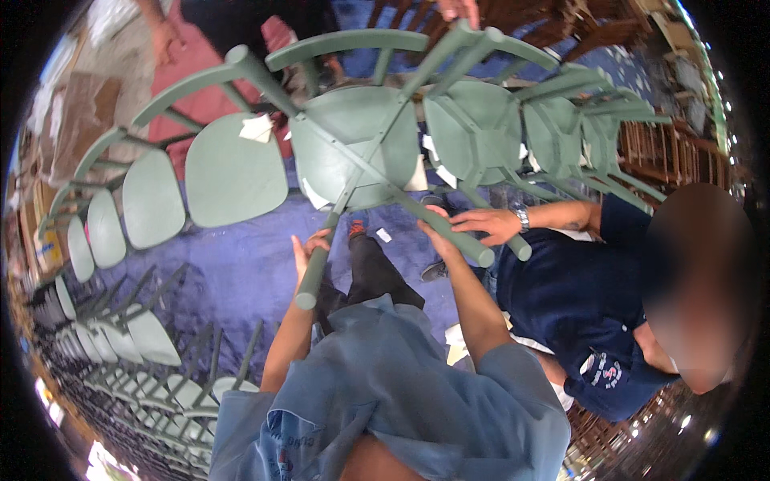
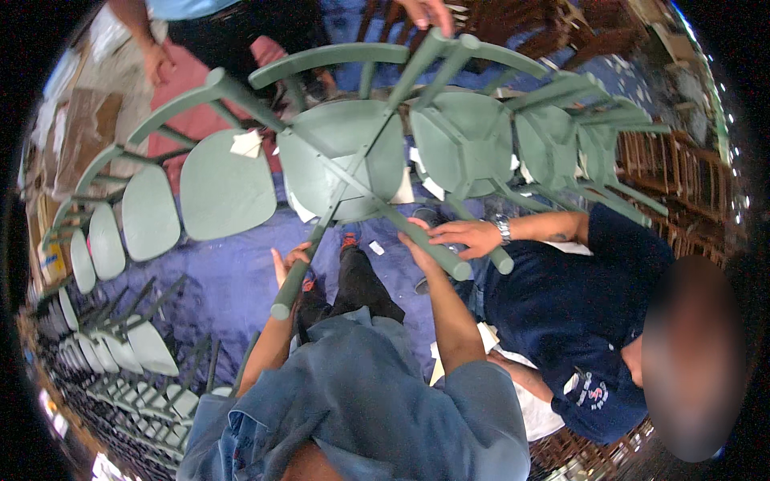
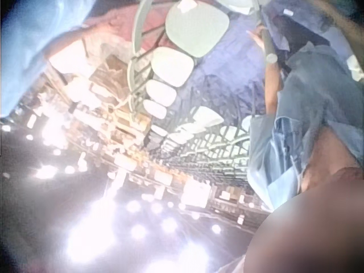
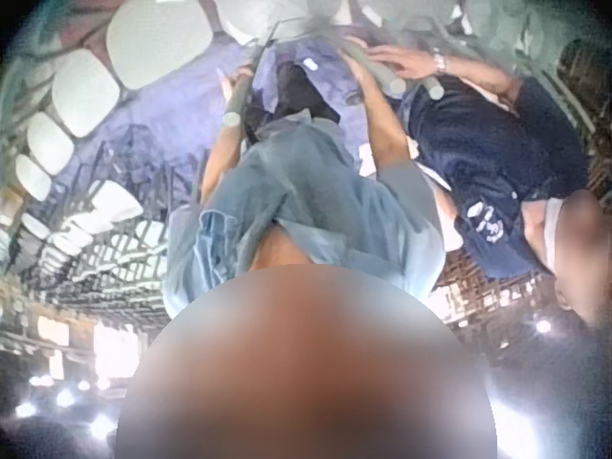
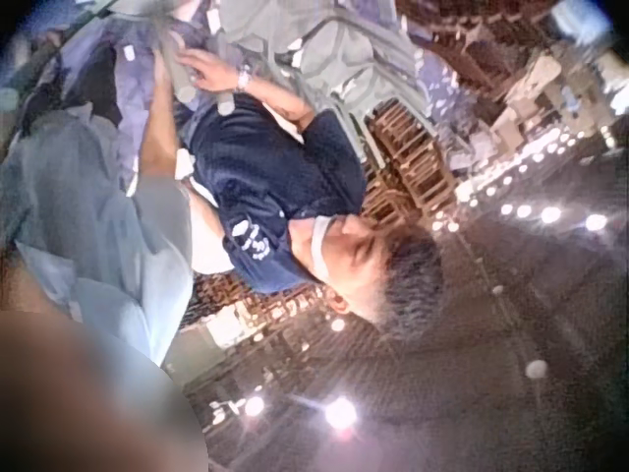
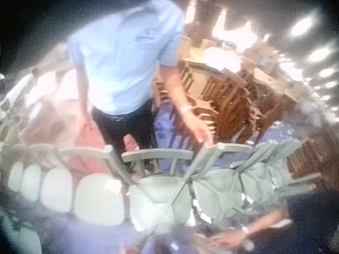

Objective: The person lifts and stacks light green wooden chairs in a warehouse setting. They handle chairs one at a time, lifting them and placing them onto a growing stack while coworkers also move chairs nearby.

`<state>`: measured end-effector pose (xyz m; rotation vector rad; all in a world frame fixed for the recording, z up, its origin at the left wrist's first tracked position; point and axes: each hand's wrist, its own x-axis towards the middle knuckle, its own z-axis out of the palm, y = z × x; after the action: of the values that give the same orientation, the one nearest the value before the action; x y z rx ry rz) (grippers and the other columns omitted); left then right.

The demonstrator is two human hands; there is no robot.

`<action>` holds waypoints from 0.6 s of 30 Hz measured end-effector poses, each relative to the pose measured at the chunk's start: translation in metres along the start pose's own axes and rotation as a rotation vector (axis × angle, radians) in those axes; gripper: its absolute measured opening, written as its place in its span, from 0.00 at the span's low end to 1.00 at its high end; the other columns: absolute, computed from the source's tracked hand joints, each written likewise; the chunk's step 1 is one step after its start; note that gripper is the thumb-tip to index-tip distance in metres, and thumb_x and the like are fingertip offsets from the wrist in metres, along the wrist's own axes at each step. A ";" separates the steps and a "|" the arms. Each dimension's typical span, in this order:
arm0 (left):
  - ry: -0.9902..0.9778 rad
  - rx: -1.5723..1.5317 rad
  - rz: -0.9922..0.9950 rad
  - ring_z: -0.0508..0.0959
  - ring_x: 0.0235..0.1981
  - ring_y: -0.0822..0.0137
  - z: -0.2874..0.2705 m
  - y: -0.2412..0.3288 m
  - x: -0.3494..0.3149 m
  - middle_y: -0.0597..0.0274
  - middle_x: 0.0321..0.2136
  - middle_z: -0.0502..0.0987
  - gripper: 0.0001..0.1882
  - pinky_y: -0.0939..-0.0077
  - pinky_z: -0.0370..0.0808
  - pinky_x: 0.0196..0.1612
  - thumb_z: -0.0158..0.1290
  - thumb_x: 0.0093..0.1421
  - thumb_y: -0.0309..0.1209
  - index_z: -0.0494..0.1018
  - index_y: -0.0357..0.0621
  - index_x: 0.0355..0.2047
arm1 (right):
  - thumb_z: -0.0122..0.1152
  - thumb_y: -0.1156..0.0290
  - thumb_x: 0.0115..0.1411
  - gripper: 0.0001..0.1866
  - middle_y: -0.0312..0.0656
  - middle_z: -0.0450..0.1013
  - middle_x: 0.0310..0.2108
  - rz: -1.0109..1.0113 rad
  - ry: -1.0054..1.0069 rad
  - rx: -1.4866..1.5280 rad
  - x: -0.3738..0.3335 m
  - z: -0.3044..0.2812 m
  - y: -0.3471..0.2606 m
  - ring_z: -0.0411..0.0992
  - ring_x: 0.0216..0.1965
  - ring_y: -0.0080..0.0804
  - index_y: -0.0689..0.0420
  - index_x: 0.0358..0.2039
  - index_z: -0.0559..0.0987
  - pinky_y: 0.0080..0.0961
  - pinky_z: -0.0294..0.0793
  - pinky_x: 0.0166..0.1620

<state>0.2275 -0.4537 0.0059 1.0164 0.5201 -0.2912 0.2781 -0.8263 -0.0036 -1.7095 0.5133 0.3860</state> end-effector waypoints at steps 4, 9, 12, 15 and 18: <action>0.047 -0.029 -0.029 0.73 0.51 0.62 -0.008 -0.020 0.002 0.53 0.55 0.76 0.48 0.69 0.63 0.58 0.20 0.74 0.65 0.80 0.39 0.29 | 0.72 0.63 0.63 0.30 0.36 0.75 0.52 0.276 0.061 0.037 -0.008 0.004 -0.001 0.74 0.51 0.32 0.52 0.63 0.71 0.32 0.74 0.56; 0.209 0.066 -0.145 0.74 0.58 0.57 -0.020 -0.011 -0.015 0.51 0.64 0.71 0.43 0.62 0.68 0.60 0.29 0.73 0.65 0.79 0.39 0.48 | 0.73 0.54 0.62 0.41 0.41 0.69 0.62 0.417 0.140 0.287 -0.025 0.024 0.004 0.73 0.55 0.39 0.47 0.70 0.62 0.37 0.77 0.54; 0.286 0.043 -0.205 0.74 0.60 0.52 -0.047 0.003 -0.053 0.51 0.64 0.72 0.41 0.56 0.69 0.59 0.35 0.72 0.66 0.72 0.40 0.60 | 0.73 0.53 0.61 0.46 0.44 0.66 0.65 0.406 0.196 0.355 -0.041 0.047 0.011 0.73 0.57 0.41 0.46 0.72 0.57 0.38 0.78 0.53; 0.281 0.026 -0.204 0.78 0.56 0.53 -0.111 0.000 -0.118 0.51 0.60 0.75 0.38 0.55 0.72 0.57 0.40 0.72 0.63 0.72 0.41 0.61 | 0.72 0.55 0.62 0.42 0.43 0.68 0.62 0.421 0.201 0.267 -0.062 0.074 0.020 0.76 0.50 0.41 0.46 0.70 0.58 0.42 0.80 0.49; 0.405 0.032 -0.277 0.80 0.48 0.59 -0.196 -0.028 -0.199 0.56 0.52 0.80 0.36 0.61 0.75 0.48 0.45 0.70 0.63 0.75 0.42 0.56 | 0.68 0.55 0.64 0.34 0.42 0.71 0.56 0.431 0.020 0.082 -0.089 0.110 0.034 0.77 0.45 0.39 0.47 0.66 0.64 0.42 0.81 0.44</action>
<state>-0.0068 -0.2992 0.0105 1.0388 1.0307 -0.3416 0.1872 -0.7123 -0.0070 -1.5194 0.9046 0.6462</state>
